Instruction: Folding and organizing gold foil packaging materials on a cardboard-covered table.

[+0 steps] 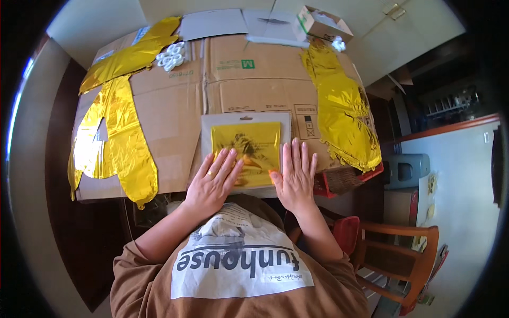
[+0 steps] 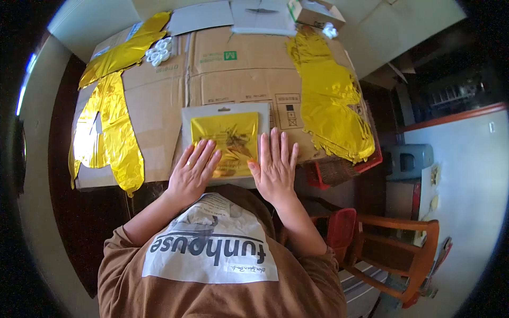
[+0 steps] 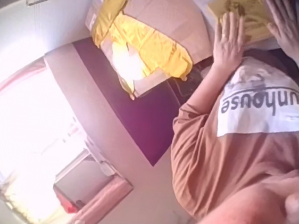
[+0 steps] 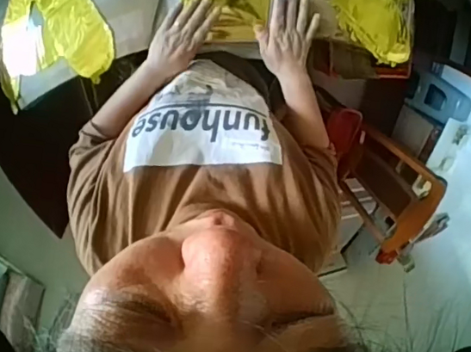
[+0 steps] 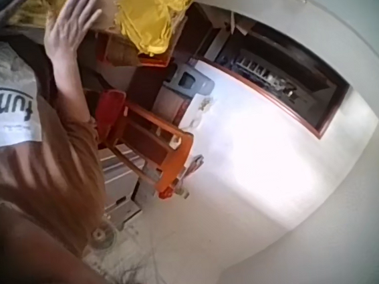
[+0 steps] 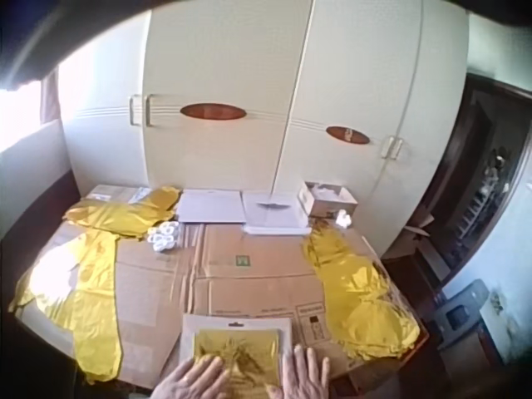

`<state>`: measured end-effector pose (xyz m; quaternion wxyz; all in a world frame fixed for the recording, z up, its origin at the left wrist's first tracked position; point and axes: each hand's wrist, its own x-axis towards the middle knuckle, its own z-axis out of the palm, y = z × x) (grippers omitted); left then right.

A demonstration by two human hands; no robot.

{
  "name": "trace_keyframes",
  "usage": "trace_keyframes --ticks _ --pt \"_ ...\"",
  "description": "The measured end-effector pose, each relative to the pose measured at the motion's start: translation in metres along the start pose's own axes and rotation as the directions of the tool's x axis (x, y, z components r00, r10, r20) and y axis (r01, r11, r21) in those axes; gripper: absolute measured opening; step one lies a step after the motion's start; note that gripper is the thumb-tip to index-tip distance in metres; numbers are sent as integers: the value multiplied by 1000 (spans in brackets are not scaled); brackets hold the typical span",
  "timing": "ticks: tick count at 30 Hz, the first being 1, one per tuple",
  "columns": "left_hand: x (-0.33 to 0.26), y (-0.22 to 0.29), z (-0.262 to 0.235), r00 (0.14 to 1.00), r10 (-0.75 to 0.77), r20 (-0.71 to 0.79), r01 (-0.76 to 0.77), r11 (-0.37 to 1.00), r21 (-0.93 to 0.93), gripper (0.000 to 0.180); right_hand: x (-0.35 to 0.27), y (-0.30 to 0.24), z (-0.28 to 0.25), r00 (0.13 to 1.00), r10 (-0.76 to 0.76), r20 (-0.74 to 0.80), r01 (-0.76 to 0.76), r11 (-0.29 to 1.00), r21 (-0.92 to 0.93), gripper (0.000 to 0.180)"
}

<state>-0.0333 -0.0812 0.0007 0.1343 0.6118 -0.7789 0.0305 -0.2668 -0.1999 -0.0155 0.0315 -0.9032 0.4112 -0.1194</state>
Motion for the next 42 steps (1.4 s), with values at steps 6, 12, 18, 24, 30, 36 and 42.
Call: trace_keyframes --ticks 6,12,18,24,30,36,42 --pt "-22 6 -31 845 534 -41 -527 816 -236 45 -42 51 -74 987 151 -60 -59 678 733 95" --pt "50 49 -33 525 790 -317 -829 559 18 54 -46 117 -103 636 -346 690 -666 205 717 55" --pt "28 38 -22 744 655 -135 -665 705 -247 46 -121 211 -115 634 482 604 -322 875 -360 12" --pt "-28 -5 20 938 347 -28 -335 880 -337 27 -95 317 10 979 198 46 -152 865 -478 19" --pt "-122 -33 34 987 -85 139 131 923 -363 21 4 343 120 917 383 -109 -398 898 -189 29" --pt "-286 -55 76 378 -768 517 921 256 -293 18 -10 284 134 937 330 -113 -337 940 -50 30" --pt "-466 -42 129 -45 -546 837 958 213 190 29 -187 129 150 847 524 90 -530 817 228 20"
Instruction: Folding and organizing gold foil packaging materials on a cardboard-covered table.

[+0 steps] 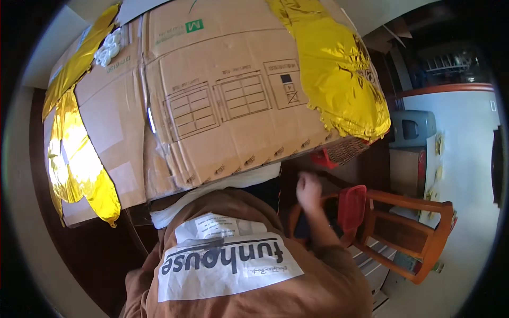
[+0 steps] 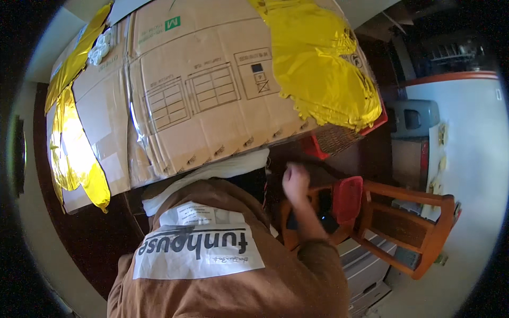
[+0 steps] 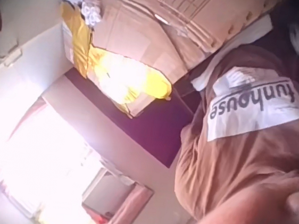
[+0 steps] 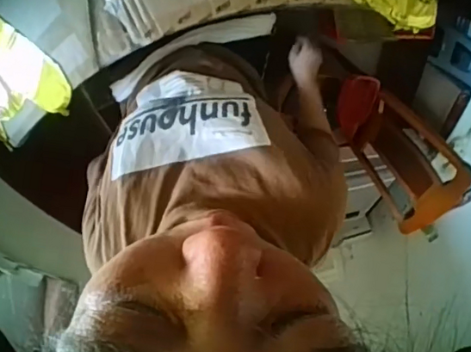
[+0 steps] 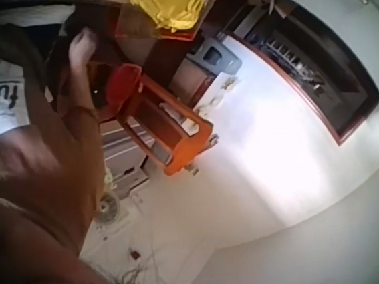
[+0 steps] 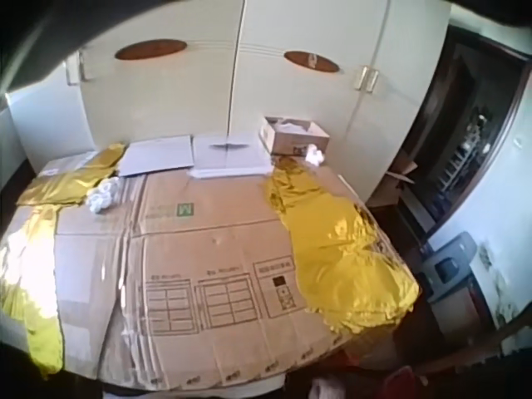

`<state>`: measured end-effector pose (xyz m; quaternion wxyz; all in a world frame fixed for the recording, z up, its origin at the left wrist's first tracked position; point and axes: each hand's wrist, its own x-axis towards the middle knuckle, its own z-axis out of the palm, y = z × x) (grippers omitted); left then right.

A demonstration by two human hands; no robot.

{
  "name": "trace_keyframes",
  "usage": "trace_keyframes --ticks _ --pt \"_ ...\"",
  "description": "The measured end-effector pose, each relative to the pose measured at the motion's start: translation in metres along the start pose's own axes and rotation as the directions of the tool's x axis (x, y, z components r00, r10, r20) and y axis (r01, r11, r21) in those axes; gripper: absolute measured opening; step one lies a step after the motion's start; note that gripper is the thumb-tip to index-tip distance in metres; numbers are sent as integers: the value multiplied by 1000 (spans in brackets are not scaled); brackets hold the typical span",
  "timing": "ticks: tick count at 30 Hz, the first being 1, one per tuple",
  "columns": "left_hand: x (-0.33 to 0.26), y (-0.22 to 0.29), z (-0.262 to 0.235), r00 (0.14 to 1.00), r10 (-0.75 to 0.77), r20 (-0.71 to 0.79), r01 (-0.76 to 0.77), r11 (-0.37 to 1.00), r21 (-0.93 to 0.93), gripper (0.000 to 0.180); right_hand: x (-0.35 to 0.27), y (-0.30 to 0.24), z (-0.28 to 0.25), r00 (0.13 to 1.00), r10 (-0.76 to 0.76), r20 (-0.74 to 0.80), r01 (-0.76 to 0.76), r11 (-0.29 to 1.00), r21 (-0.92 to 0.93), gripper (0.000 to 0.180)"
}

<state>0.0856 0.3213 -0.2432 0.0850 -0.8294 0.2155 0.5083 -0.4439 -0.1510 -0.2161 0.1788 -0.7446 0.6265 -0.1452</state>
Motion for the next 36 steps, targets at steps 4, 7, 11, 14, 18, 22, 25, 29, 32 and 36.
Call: trace_keyframes --ticks 4,7,11,14,18,22,25,29,32,36 --pt "-27 -2 -8 988 -155 28 157 962 -223 29 -121 49 103 692 226 685 -138 974 -181 19" --pt "-15 3 1 992 -124 5 119 939 -323 29 -130 37 98 611 344 713 -277 937 -214 19" --pt "-4 21 5 997 -80 2 74 913 -401 29 -131 30 77 610 412 677 -367 904 -220 20" --pt "7 29 19 998 -57 5 54 893 -446 30 -117 28 63 635 420 648 -378 901 -214 20" --pt "9 41 10 998 -67 11 65 891 -450 30 -103 27 59 637 438 635 -428 885 -182 20" --pt "22 66 -17 995 -92 35 98 900 -424 30 -90 24 60 609 493 622 -502 846 -178 21" --pt "33 93 -43 990 -130 44 137 900 -413 30 -79 17 66 572 536 621 -551 812 -193 21" --pt "47 130 -77 988 -148 42 152 896 -417 31 -53 11 69 529 575 625 -594 776 -211 21" --pt "51 153 -98 990 -136 41 140 899 -414 31 -45 6 65 503 590 631 -615 758 -218 21" --pt "56 170 -115 995 -90 34 96 909 -404 31 -45 4 61 498 594 632 -629 749 -209 21"
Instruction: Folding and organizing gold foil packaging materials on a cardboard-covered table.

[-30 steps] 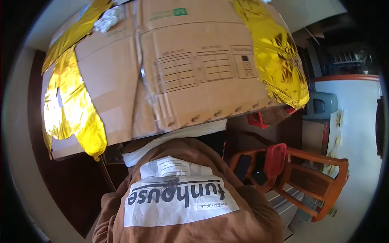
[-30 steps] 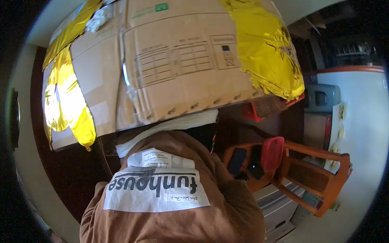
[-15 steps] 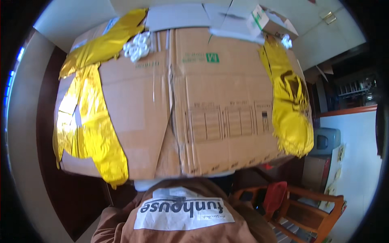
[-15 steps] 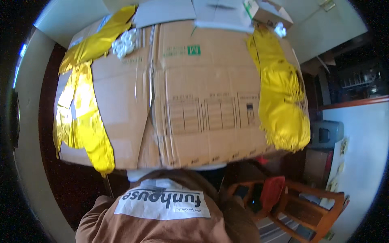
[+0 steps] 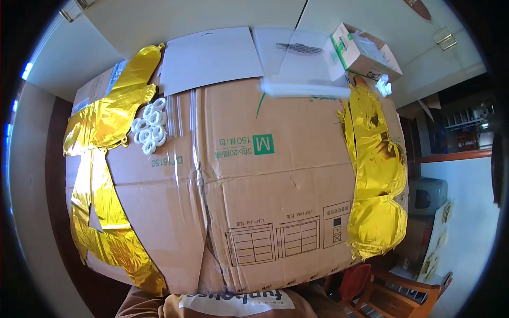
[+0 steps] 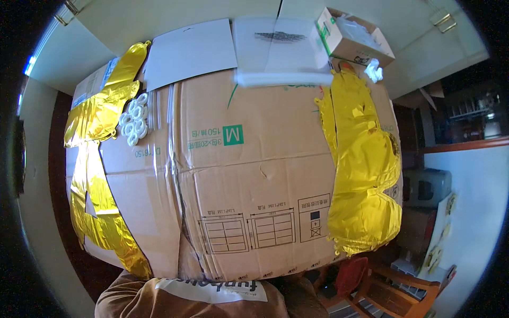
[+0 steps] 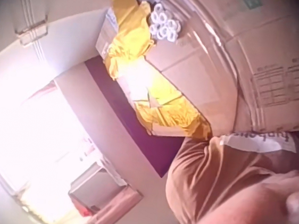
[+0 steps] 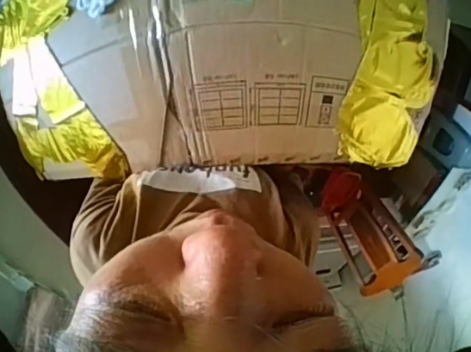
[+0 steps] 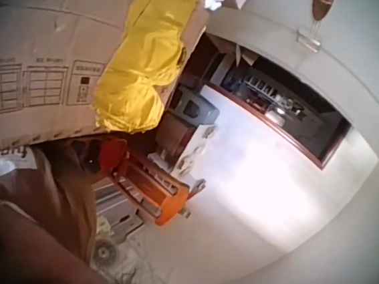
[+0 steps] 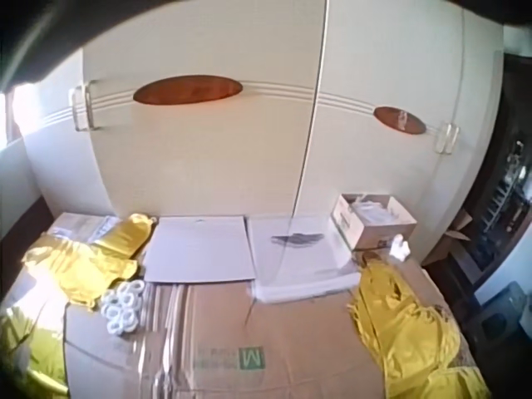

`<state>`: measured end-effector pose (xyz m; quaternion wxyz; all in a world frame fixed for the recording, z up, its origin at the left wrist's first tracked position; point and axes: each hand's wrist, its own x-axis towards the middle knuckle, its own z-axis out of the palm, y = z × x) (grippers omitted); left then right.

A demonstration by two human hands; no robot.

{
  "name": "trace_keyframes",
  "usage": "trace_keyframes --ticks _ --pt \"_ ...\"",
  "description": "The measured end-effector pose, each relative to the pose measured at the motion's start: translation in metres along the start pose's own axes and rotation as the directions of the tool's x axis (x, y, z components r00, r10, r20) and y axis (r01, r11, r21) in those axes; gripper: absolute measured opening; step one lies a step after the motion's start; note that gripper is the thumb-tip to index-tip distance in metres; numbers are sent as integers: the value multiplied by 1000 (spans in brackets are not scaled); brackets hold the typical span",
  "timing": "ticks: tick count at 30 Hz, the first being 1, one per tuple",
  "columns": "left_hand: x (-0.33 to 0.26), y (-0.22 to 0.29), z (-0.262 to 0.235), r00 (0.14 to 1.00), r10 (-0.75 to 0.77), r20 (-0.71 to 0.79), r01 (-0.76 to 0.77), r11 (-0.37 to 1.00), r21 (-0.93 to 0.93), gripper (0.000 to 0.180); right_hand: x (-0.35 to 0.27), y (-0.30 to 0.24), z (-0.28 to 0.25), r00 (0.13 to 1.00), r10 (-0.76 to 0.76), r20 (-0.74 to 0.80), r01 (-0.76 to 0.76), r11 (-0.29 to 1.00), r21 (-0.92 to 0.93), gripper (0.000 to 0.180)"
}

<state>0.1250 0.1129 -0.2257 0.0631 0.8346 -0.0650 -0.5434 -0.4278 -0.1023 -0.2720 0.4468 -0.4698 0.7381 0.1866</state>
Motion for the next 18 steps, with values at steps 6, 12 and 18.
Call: trace_keyframes --ticks 6,12,18 --pt "3 -12 -2 996 88 11 -89 995 41 32 1 14 5 999 -31 -30 32 999 11 22" --pt "-11 -61 1 981 180 73 -191 964 183 33 2 33 -2 992 -114 -48 112 993 -35 22" --pt "-49 -51 -9 752 507 421 -658 561 502 33 27 37 -32 956 -294 -13 292 952 -91 23"
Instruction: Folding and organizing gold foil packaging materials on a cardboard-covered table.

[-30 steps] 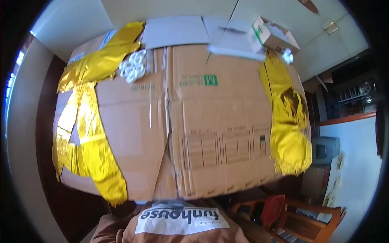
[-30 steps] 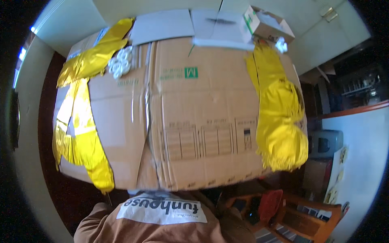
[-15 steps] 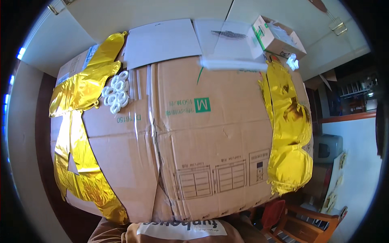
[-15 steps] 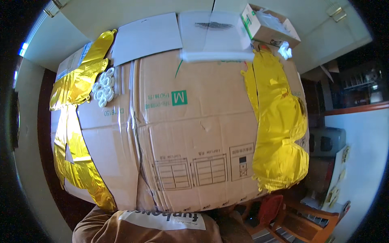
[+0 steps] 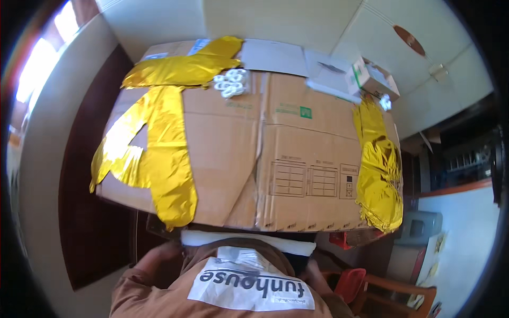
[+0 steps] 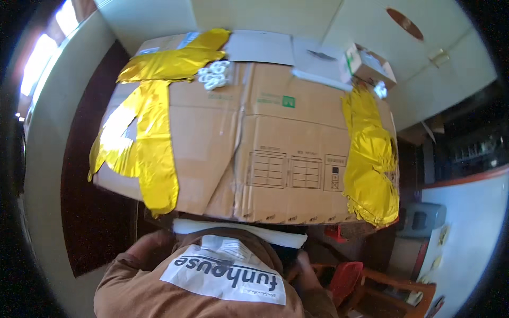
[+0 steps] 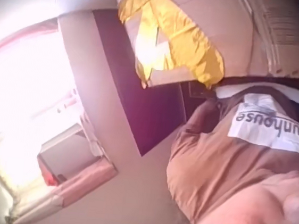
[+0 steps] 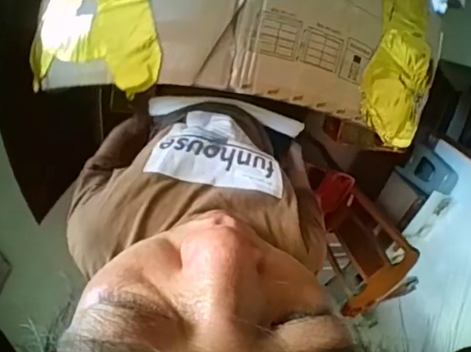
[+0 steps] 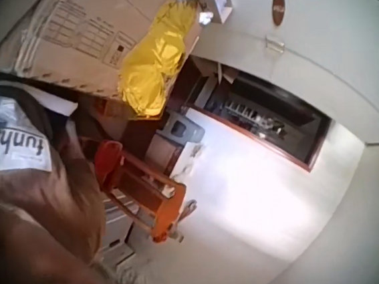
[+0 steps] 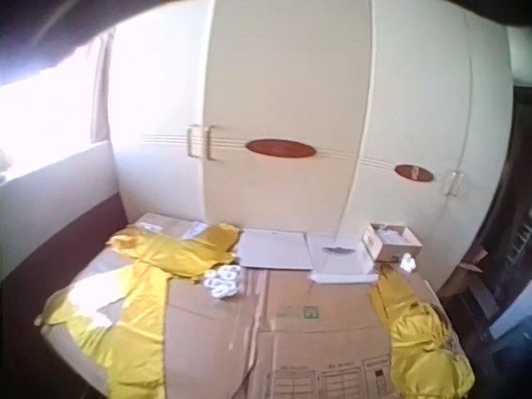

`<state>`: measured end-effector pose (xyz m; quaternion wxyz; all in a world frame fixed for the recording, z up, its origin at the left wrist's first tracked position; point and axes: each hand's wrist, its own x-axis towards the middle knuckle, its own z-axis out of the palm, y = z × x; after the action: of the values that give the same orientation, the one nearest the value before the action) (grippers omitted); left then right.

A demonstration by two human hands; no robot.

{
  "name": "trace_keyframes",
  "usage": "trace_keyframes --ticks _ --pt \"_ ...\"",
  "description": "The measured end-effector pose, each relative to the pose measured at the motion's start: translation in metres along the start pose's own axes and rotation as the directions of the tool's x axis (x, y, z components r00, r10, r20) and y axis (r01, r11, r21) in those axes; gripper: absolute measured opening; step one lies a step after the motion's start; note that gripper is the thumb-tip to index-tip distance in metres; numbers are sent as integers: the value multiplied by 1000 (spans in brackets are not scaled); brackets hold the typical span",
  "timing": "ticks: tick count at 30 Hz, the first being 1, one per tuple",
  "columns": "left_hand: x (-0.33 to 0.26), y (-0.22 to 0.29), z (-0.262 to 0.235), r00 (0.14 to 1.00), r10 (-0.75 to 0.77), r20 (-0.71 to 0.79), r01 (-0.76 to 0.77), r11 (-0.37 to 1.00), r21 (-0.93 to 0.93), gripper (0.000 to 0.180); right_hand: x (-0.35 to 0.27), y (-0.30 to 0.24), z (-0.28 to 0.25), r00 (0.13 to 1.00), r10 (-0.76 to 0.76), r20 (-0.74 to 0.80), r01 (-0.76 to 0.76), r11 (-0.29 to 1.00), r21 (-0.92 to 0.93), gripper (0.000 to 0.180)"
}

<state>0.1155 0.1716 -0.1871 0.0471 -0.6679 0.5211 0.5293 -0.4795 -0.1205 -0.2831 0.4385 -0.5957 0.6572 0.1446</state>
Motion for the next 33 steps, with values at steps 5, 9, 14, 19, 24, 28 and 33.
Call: trace_keyframes --ticks 5,9,14,19,24,28,33 --pt "-92 167 -132 977 -70 -200 12 961 -276 30 -106 -174 -137 835 -364 411 504 806 -310 28" --pt "-130 238 -178 680 57 -731 -77 997 5 23 -174 -324 -199 556 -678 481 755 654 49 20" --pt "-93 195 -167 400 360 -843 141 885 445 25 -170 -454 -176 196 -892 408 968 242 64 17" --pt "-102 207 -172 437 380 -815 69 889 452 20 -156 -499 -138 89 -912 401 990 125 65 18" --pt "-94 197 -174 367 485 -794 3 853 522 16 -151 -529 -91 -42 -956 290 998 -50 -22 16" --pt "-110 182 -187 473 387 -791 -231 921 313 24 -140 -537 -57 -175 -964 198 972 -201 -121 14" --pt "-118 175 -206 578 77 -812 -296 947 -121 17 -147 -541 -41 -226 -965 136 950 -249 -189 16"
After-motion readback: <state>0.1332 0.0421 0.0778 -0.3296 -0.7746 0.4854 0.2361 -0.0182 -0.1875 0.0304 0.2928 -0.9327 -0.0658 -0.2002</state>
